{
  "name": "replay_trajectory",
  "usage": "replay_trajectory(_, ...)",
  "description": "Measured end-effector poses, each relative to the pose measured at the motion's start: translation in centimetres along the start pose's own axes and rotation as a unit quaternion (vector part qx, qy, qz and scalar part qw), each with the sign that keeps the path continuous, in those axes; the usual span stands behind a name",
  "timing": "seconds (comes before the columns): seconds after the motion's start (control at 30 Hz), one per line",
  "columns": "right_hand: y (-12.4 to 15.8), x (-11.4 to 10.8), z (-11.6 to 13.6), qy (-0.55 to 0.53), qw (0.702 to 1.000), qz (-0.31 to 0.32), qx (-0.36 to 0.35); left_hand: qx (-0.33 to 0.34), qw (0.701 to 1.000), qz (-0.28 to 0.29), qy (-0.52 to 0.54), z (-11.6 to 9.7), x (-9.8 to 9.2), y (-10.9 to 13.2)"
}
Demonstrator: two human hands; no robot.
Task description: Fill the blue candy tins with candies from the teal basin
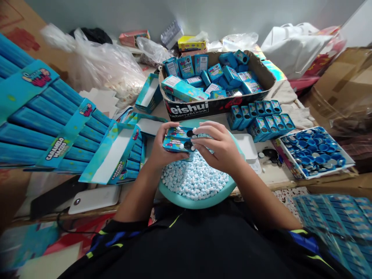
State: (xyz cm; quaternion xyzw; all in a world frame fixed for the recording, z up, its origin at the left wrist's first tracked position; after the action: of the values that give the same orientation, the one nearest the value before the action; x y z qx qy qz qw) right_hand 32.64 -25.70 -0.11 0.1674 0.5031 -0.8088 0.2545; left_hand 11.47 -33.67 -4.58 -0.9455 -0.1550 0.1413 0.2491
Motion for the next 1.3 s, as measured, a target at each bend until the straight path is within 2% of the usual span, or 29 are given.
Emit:
replay_trajectory(0.13, 0.1, 0.9, 0.1, -0.004, 0.998, 0.048, 0.027, -0.011, 0.999, 0.03, -0.02, -0.7, 0.3, 0.1)
replay_trajectory(0.23, -0.2, 0.7, 0.1, -0.032, 0.997, 0.004, 0.07, 0.009, 0.999, 0.034, -0.022, -0.9, 0.4, 0.1)
replay_trajectory(0.33, -0.5, 0.1, -0.3, -0.036, 0.993, -0.039, 0.104, 0.056, 0.998, 0.022, -0.03, -0.8, 0.3, -0.1)
replay_trajectory(0.5, -0.7, 0.7, -0.9, -0.013, 0.997, 0.029, 0.066, 0.094, 0.993, 0.054, -0.048, -1.0, 0.4, -0.4)
replay_trajectory(0.6, -0.6, 1.2, -0.8, -0.011, 0.997, 0.019, 0.069, 0.099, 0.992, 0.06, -0.05, -1.2, 0.4, -0.5)
replay_trajectory(0.7, -0.7, 1.4, -0.6, -0.029, 0.994, -0.018, 0.106, 0.088, 0.994, 0.051, -0.035, -1.0, 0.5, -0.2)
replay_trajectory(0.83, -0.8, 2.0, -0.7, -0.053, 0.992, 0.031, 0.112, 0.032, 0.999, 0.037, -0.009, -0.4, 0.6, 0.3)
replay_trajectory(0.9, -0.7, 2.1, -1.0, -0.049, 0.992, 0.023, 0.113, 0.013, 0.999, 0.034, -0.006, -0.1, 0.6, 0.3)
replay_trajectory(1.03, 0.0, 1.4, -1.0, -0.038, 0.995, -0.045, 0.076, -0.002, 1.0, 0.007, -0.011, 0.0, 0.3, 0.3)
replay_trajectory(1.17, 0.8, 1.0, -0.3, -0.005, 0.998, -0.065, -0.001, 0.004, 1.0, 0.012, 0.001, -0.3, 0.4, 0.2)
replay_trajectory(1.3, 1.2, 1.2, -1.0, 0.003, 0.998, -0.066, 0.022, 0.004, 0.999, 0.03, 0.017, -0.6, 0.6, 0.3)
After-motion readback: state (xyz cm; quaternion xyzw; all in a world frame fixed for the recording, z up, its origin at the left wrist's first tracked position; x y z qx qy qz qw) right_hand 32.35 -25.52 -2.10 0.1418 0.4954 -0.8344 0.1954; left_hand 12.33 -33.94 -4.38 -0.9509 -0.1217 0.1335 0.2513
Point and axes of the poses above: each hand's wrist, its own y-axis away from the middle knuckle, its own x-axis out of the palm, z = x × y, the point moved 2 cm from there along -y, towards the middle knuckle, and after that the axes turned 2 degrees about -z, right-handed, at the moved point
